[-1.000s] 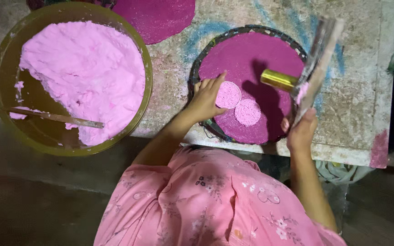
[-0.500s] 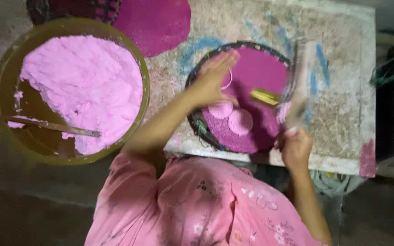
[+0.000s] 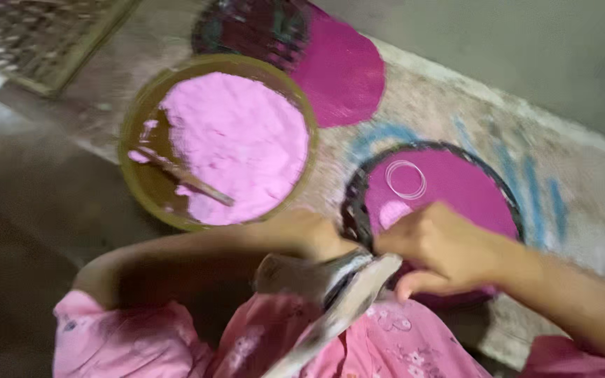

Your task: The person presses pink paste from a basin into a handheld mold and ejects formed discs onto round trays, arranging them in rows. They cover filled trays with woven bamboo lids, tie the stacks with green string, and carry a stack to a steamer pot. They then refill the mold with paste using a small scraper and continue molding discs.

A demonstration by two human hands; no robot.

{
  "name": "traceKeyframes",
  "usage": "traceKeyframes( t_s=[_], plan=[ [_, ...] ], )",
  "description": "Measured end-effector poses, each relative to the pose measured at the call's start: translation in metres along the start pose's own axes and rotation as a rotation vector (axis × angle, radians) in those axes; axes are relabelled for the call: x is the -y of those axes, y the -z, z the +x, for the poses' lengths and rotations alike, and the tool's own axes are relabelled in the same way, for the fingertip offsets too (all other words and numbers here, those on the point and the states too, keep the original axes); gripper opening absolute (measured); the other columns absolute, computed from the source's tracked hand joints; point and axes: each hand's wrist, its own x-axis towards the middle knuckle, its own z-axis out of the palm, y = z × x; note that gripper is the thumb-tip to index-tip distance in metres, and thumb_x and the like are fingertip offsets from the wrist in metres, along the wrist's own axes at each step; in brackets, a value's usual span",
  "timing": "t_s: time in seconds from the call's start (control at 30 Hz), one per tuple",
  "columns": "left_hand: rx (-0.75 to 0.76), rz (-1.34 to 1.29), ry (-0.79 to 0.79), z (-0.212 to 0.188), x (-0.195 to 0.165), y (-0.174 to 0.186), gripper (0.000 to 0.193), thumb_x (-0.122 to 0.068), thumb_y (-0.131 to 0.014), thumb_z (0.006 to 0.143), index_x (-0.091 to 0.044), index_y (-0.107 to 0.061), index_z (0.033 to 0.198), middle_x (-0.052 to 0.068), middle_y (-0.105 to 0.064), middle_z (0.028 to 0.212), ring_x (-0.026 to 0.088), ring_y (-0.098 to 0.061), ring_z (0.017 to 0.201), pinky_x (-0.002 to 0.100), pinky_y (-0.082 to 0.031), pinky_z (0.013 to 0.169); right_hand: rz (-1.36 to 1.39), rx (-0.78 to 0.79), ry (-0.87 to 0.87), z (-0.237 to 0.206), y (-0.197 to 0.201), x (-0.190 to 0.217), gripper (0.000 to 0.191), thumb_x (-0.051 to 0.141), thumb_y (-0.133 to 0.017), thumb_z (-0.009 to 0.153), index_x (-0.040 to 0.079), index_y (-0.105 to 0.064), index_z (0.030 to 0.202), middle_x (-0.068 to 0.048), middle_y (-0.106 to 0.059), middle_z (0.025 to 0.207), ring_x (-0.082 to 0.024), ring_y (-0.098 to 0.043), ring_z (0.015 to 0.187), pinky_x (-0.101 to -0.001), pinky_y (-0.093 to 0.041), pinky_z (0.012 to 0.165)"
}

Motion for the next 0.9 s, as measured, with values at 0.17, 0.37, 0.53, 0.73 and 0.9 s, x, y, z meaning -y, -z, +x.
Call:
traceKeyframes(
  t_s=[0.17, 0.37, 0.53, 0.73, 0.9],
  plan=[
    [0.003, -0.44, 0.097, -0.075, 0.035, -0.002, 0.043, -0.032, -0.069, 0.086, -0.007, -0.067, 0.121, 0.012, -0.073, 0.1, 0.025, -0.071, 0.09, 0.037, -0.054, 0.077, 0.393, 0.129, 0.041, 0.054, -0.027, -0.02, 0.048, 0.05, -0.054, 0.102, 0.004, -0.061, 0.088, -0.014, -0.059, 0.07, -0.037, -0.066, 0.069, -0.0475, -0.047, 0.061],
    [-0.445, -0.995, 0.214, -0.214, 0.07, 0.018, 0.051, -0.032, -0.067, 0.087, -0.002, -0.066, 0.129, 0.011, -0.072, 0.104, 0.021, -0.068, 0.092, 0.033, -0.054, 0.08, 0.202, -0.028, 0.145, 0.099, -0.012, -0.064, 0.041, 0.047, -0.066, 0.089, 0.006, -0.067, 0.086, -0.01, -0.06, 0.067, -0.032, -0.066, 0.062, -0.0442, -0.048, 0.054],
    [-0.532, -1.142, 0.051, -0.256, 0.081, 0.035, 0.058, -0.033, -0.066, 0.089, 0.001, -0.065, 0.136, 0.011, -0.072, 0.108, 0.018, -0.066, 0.094, 0.03, -0.053, 0.083, -0.827, -0.132, 0.266, 0.177, 0.029, -0.097, 0.035, 0.04, -0.079, 0.073, 0.014, -0.071, 0.095, -0.008, -0.066, 0.075, -0.027, -0.068, 0.062, -0.0393, -0.051, 0.05],
    [-0.975, -1.025, 0.257, -0.237, 0.119, 0.022, 0.038, -0.027, -0.057, 0.101, 0.003, -0.066, 0.122, 0.012, -0.061, 0.096, 0.017, -0.059, 0.079, 0.033, -0.051, 0.066, -0.889, -0.547, 0.258, 0.287, 0.025, -0.115, 0.044, 0.018, -0.081, 0.076, 0.012, -0.071, 0.119, -0.014, -0.07, 0.114, -0.034, -0.067, 0.105, -0.0432, -0.05, 0.088],
    [-1.594, -0.407, 0.354, -0.269, 0.169, 0.028, 0.018, -0.009, -0.063, 0.097, -0.001, -0.067, 0.114, 0.006, -0.065, 0.091, 0.015, -0.058, 0.071, 0.032, -0.046, 0.057, -0.101, -0.301, -0.174, 0.365, -0.086, -0.119, 0.03, 0.024, -0.076, 0.088, 0.008, -0.067, 0.112, -0.017, -0.068, 0.106, -0.037, -0.069, 0.094, -0.0477, -0.055, 0.079]
  ],
)
